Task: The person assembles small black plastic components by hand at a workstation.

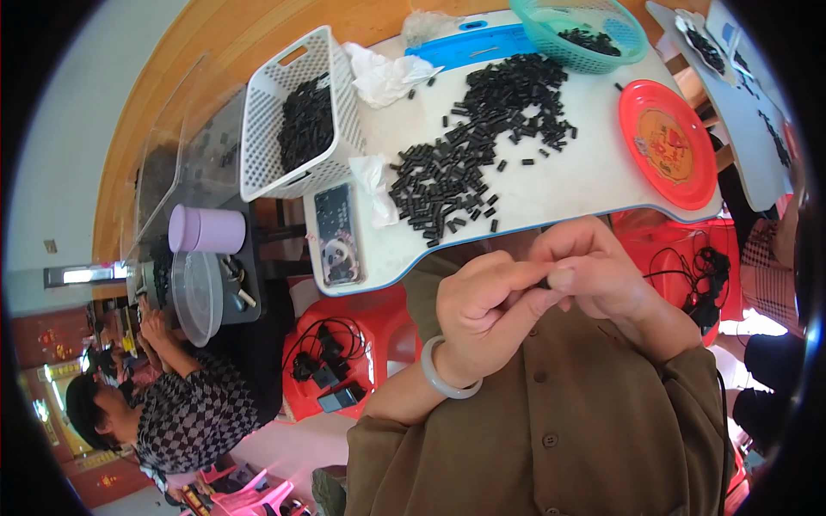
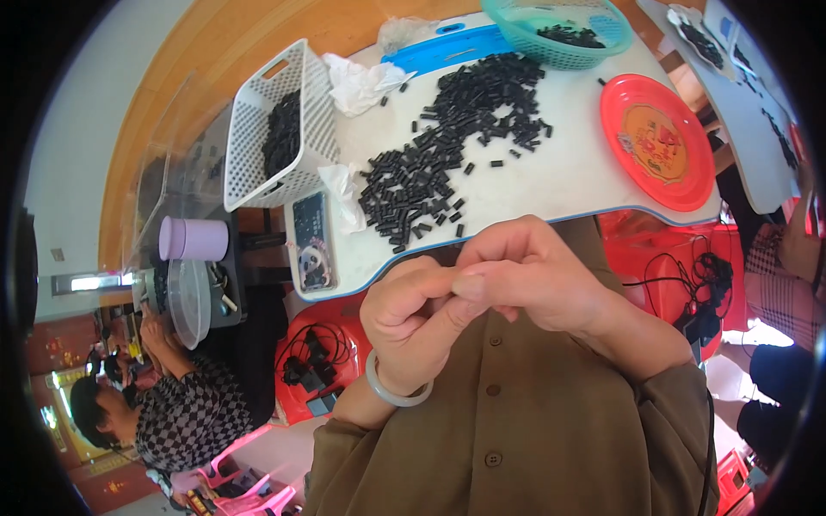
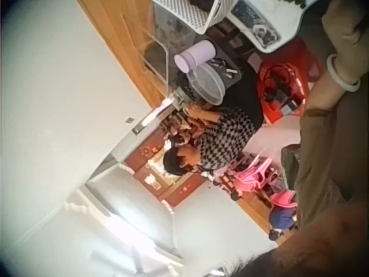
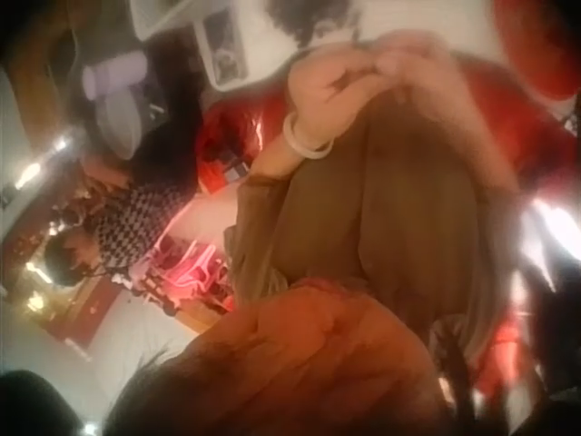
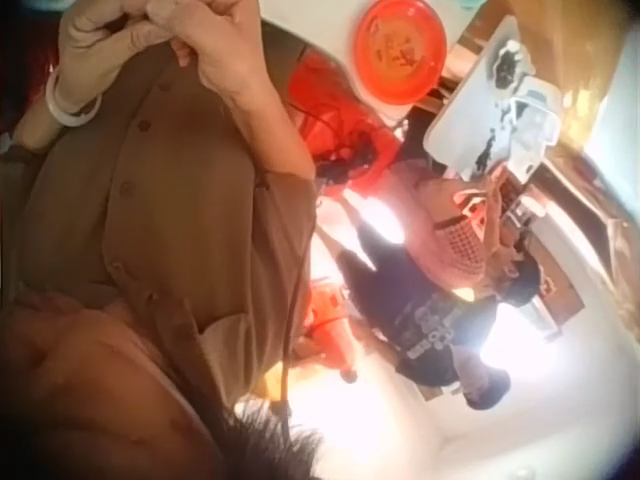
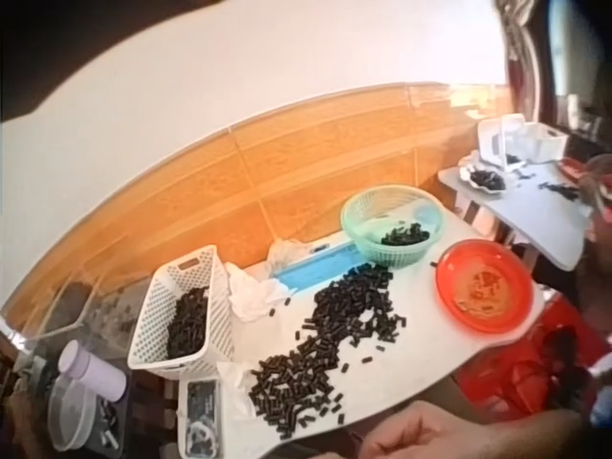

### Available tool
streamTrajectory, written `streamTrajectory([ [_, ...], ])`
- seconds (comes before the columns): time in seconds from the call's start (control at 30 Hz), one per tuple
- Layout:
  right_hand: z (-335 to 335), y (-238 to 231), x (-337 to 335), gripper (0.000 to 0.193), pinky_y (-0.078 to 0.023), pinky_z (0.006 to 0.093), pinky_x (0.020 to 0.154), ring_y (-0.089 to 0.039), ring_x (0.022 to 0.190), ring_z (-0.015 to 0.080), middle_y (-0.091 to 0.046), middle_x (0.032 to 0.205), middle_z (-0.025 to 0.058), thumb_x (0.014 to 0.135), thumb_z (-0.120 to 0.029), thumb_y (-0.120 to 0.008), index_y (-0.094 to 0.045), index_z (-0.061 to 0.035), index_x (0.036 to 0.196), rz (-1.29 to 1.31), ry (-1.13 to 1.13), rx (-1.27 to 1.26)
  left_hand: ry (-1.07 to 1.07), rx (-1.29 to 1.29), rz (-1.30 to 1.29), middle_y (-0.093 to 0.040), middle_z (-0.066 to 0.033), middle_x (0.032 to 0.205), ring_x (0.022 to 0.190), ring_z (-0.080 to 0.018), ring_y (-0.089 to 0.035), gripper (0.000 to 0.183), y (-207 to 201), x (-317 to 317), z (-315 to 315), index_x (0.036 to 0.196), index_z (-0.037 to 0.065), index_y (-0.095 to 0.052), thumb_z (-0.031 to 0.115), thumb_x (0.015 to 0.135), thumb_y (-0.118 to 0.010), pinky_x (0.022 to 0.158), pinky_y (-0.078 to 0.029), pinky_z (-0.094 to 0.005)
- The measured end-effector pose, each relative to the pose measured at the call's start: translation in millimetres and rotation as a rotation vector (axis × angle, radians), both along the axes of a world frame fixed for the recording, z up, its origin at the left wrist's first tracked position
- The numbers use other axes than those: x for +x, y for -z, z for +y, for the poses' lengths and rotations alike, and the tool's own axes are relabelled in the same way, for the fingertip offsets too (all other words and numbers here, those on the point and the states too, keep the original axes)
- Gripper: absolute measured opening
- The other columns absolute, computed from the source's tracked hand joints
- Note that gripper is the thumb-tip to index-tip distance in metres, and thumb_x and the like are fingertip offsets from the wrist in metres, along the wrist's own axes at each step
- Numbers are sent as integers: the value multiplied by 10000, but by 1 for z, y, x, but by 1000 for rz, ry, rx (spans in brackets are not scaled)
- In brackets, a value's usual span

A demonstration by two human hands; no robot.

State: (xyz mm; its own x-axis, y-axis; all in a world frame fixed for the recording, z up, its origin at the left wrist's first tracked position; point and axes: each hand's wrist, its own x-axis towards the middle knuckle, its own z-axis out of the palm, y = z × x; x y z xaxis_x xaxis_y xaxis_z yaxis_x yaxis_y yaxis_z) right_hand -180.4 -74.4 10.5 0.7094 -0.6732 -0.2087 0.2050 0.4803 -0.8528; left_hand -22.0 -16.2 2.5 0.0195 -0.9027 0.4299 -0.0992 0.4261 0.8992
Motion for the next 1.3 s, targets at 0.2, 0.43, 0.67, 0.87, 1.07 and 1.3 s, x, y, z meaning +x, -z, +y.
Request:
streamTrajectory([
  [0.2,7,8,5,200,-292,195,394,-428,450,28,-538,575,-23,829,-197,-697,-640,-39,720,-48,62,160,-145,-12,-86,-431,-7,542,493,-115,-399,131,12,-8,4,856,19,-687,10,737,-740,461,-303,-249],
  [0.43,16,13,-1,160,-305,178,442,-435,504,20,-579,646,-12,859,-161,-643,-627,-33,766,-174,111,164,-169,-4,-76,-412,5,562,508,-106,-359,72,17,-18,3,827,18,-673,49,786,-723,473,-260,-247],
  [0.67,22,22,0,157,-298,179,439,-423,498,20,-578,649,-12,865,-129,-626,-598,-36,742,-246,207,182,-172,48,-45,-429,24,658,602,-69,-364,122,21,-28,5,767,3,-615,61,796,-718,537,-262,-222],
  [0.87,18,28,-4,151,-279,187,434,-408,496,18,-577,656,-24,884,-152,-621,-613,-56,768,-217,177,178,-144,42,-10,-481,25,694,618,-64,-410,106,31,-26,5,823,-2,-616,63,825,-701,555,-312,-202],
  [1.07,7,39,-27,255,-404,232,520,-487,598,50,-565,644,-19,894,-214,-637,-610,-19,730,97,324,-303,-227,191,80,-536,9,697,574,-50,-439,153,40,-7,0,1000,-27,-621,89,900,-614,525,-335,-178],
  [1.3,-67,93,-122,76,-494,383,650,-634,732,318,-630,783,163,796,-83,-621,-633,-12,821,879,917,-838,-540,216,-48,-576,13,744,620,-35,-470,181,31,72,-50,1008,-53,-647,89,905,-599,546,-374,-181],
])
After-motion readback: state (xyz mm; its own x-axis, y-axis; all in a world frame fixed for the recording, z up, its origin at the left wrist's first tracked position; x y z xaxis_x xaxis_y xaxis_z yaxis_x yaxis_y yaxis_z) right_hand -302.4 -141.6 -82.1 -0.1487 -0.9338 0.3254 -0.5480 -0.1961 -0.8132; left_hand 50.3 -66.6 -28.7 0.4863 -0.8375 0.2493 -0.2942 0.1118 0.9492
